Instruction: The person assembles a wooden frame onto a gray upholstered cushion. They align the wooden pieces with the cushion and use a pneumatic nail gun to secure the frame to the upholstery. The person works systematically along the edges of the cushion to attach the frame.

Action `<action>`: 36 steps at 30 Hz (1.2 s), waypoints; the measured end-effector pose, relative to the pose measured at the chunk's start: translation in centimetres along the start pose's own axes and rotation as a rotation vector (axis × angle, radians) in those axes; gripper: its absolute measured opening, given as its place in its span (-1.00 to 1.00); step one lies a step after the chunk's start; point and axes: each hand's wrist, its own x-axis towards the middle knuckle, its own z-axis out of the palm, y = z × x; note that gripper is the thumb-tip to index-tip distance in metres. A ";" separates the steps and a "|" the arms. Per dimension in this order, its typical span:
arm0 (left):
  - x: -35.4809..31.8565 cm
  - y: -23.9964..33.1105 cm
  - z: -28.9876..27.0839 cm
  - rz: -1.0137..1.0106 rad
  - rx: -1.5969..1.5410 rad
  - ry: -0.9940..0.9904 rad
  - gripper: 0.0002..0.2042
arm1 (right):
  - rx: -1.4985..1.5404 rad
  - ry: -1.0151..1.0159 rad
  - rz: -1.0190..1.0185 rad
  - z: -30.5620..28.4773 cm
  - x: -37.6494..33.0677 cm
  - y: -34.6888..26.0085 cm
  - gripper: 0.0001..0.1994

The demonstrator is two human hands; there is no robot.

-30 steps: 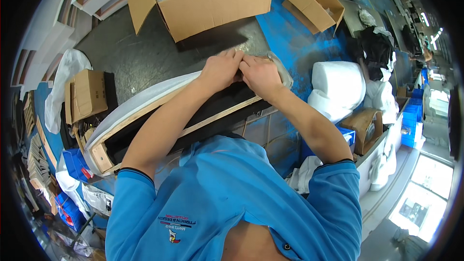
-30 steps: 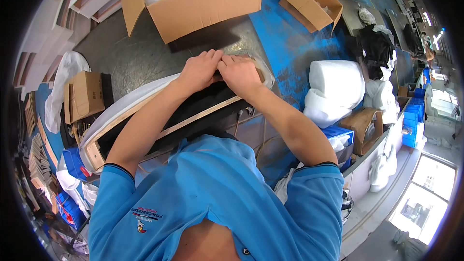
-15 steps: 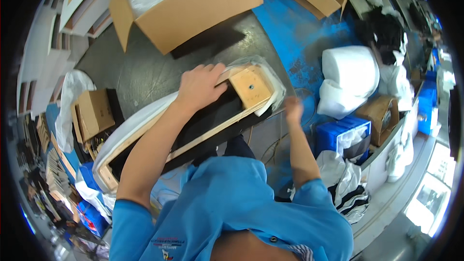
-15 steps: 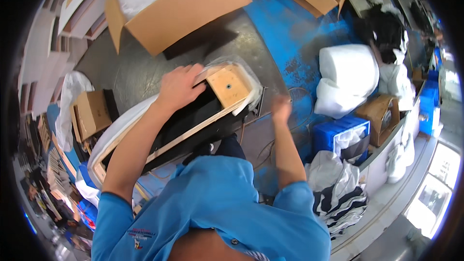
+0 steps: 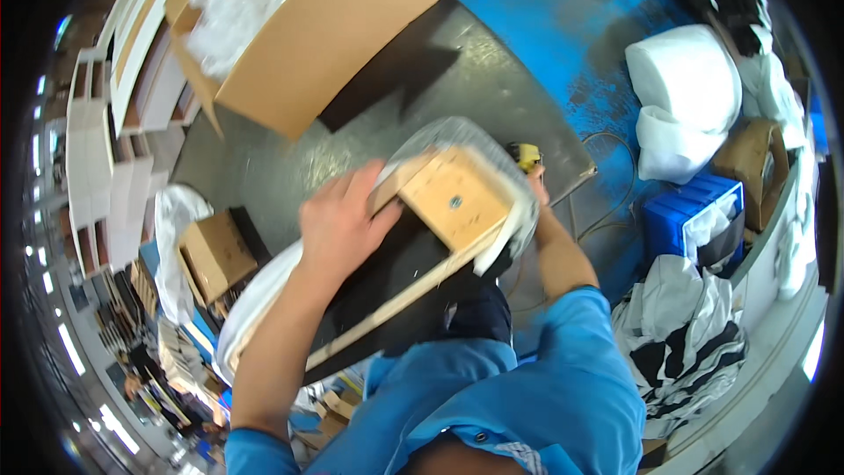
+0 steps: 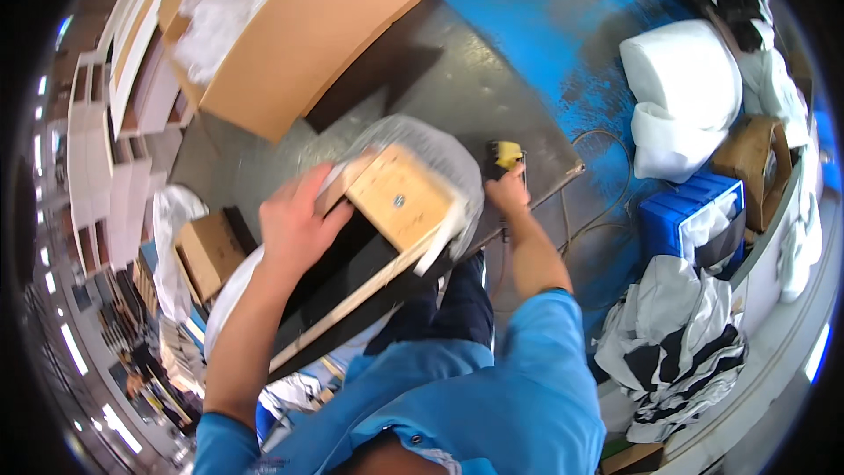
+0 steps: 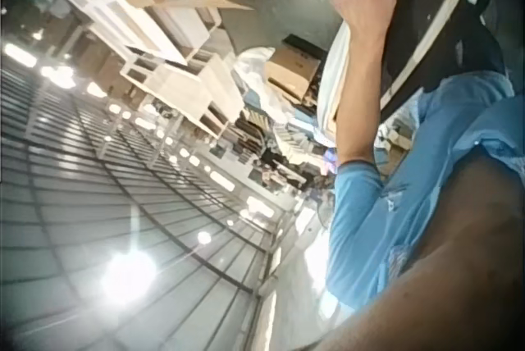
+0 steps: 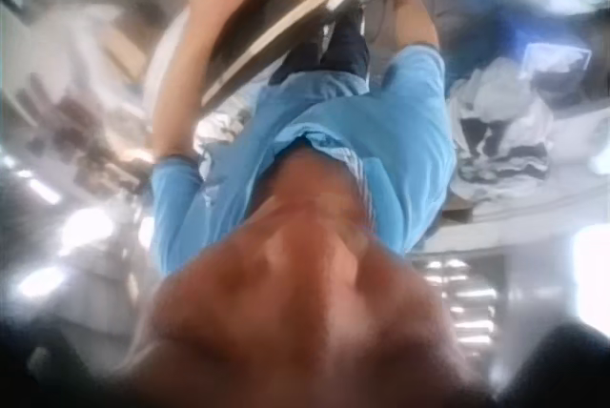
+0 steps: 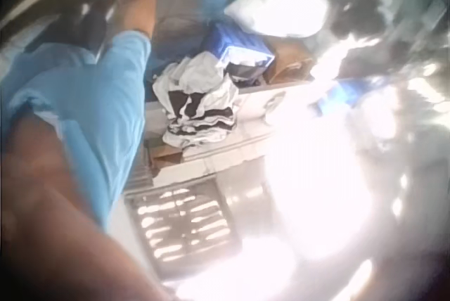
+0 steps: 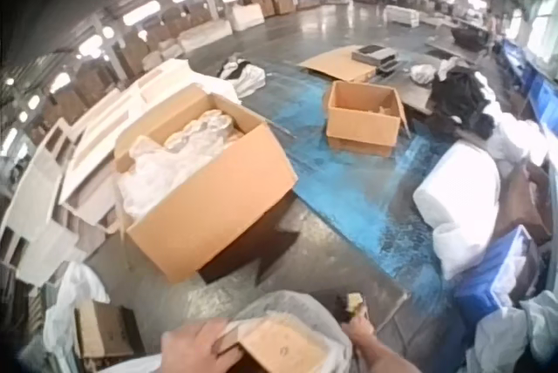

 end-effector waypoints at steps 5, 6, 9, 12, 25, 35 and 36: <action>-0.1 -0.9 0.4 -0.025 -0.025 -0.001 -0.46 | 0.696 -0.092 -0.239 -14.9 -15.2 1.4 -0.67; -0.2 -0.8 0.5 -0.020 -0.035 0.010 -0.46 | 0.787 -0.101 -0.306 -18.3 -20.3 0.8 -0.74; -0.1 -1.1 1.7 0.051 -0.057 0.077 -0.47 | 0.862 -0.251 -0.472 -25.6 -32.7 -1.5 -0.85; 0.7 -0.9 2.0 0.090 -0.054 0.077 -0.52 | 0.629 -0.345 -0.589 -26.9 -39.9 -7.8 -0.75; -1.6 -2.4 0.8 0.136 -0.223 0.095 -0.44 | 0.259 -0.252 -0.508 -22.6 -38.1 -20.7 -0.58; -3.8 -2.5 2.2 0.066 -0.094 0.079 -0.46 | 0.222 -0.262 -0.548 -22.3 -38.3 -21.0 -0.56; -3.7 -2.7 2.4 0.081 -0.077 0.127 -0.42 | 0.218 -0.287 -0.539 -22.3 -38.4 -21.3 -0.55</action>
